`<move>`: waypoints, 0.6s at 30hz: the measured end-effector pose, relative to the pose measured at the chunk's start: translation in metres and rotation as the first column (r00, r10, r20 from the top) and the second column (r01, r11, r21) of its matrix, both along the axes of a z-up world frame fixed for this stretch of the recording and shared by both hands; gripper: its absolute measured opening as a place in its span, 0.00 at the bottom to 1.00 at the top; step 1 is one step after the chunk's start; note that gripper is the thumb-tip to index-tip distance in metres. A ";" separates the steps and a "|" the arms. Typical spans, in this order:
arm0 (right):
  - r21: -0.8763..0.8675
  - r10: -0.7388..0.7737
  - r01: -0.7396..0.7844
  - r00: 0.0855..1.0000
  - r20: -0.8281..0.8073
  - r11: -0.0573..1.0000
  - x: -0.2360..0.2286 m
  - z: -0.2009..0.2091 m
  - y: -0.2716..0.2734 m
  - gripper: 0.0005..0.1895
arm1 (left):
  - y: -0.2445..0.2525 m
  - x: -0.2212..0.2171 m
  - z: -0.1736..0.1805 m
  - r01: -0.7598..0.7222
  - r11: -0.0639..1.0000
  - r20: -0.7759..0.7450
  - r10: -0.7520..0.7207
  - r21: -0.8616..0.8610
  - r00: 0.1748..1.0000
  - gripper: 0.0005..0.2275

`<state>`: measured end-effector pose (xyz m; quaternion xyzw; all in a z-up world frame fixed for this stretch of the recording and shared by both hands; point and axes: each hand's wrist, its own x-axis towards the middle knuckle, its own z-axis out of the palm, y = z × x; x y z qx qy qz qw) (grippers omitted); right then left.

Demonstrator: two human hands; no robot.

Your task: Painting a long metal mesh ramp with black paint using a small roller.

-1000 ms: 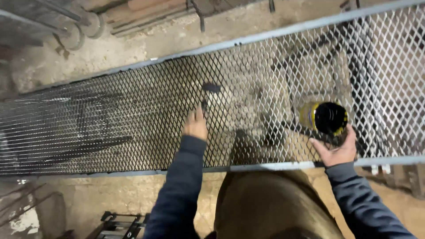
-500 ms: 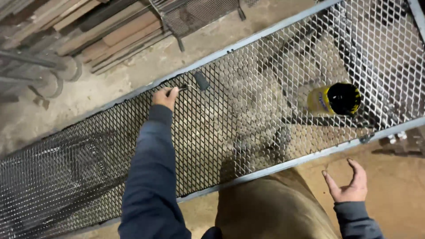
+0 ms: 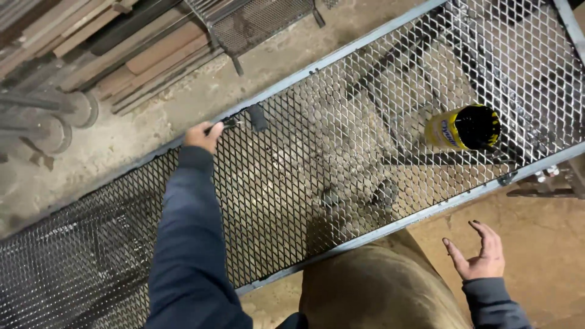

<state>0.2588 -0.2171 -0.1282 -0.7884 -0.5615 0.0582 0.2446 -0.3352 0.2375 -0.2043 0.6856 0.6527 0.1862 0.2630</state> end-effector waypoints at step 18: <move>-0.104 0.007 -0.008 1.000 -0.012 0.995 -0.011 0.003 0.000 0.37 | 0.025 0.006 0.000 0.027 0.997 0.128 -0.017 -0.075 0.992 0.17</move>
